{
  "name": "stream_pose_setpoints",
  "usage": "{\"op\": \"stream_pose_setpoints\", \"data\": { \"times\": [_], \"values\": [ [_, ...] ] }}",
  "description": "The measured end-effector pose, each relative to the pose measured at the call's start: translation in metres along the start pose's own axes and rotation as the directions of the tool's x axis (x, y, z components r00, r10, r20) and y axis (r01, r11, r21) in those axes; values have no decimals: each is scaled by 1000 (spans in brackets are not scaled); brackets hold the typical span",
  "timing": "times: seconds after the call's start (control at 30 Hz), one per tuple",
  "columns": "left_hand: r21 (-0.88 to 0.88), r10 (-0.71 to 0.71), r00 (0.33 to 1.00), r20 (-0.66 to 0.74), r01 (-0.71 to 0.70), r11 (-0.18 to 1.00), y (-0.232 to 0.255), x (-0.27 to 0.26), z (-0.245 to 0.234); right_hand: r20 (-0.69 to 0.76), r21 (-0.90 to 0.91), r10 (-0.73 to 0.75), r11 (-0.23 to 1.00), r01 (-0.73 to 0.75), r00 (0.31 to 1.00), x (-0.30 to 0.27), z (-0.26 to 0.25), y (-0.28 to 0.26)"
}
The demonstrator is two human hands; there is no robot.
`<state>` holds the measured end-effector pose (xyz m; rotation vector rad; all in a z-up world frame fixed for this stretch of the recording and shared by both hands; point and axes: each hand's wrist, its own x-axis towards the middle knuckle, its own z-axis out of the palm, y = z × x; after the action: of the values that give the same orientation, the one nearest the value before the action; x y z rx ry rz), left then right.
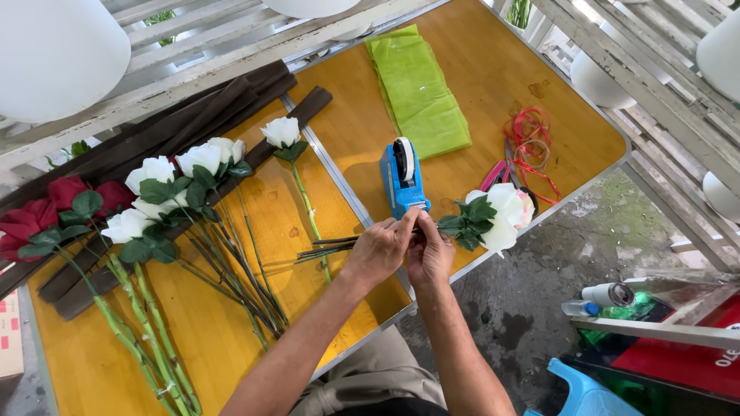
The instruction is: The person arranges artificial roses on a wooden table, grouping white and pink flowers together. They use a tape dispenser to secure the stems with tape, then trim the excess tape with scissors.
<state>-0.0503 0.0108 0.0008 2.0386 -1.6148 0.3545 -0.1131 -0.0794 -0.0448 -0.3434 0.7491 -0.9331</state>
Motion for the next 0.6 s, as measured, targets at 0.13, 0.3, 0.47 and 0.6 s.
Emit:
{"op": "stream_pose_setpoints", "data": {
  "times": [0.13, 0.3, 0.47, 0.6],
  "values": [
    [41, 13, 1000, 8, -14, 999, -1, -1, 6, -39, -29, -20, 999, 19, 999, 4, 2, 6],
    [14, -40, 995, 93, 39, 999, -7, -5, 24, -126, -21, -119, 993, 117, 985, 10, -1, 18],
    [-4, -45, 995, 93, 46, 999, -8, -4, 18, -157, -72, -155, 987, 145, 975, 15, -4, 26],
    [-7, -44, 996, 75, 44, 999, -7, -8, 25, -172, -111, -174, 981, 156, 970, 20, -17, 35]
  ]
}}
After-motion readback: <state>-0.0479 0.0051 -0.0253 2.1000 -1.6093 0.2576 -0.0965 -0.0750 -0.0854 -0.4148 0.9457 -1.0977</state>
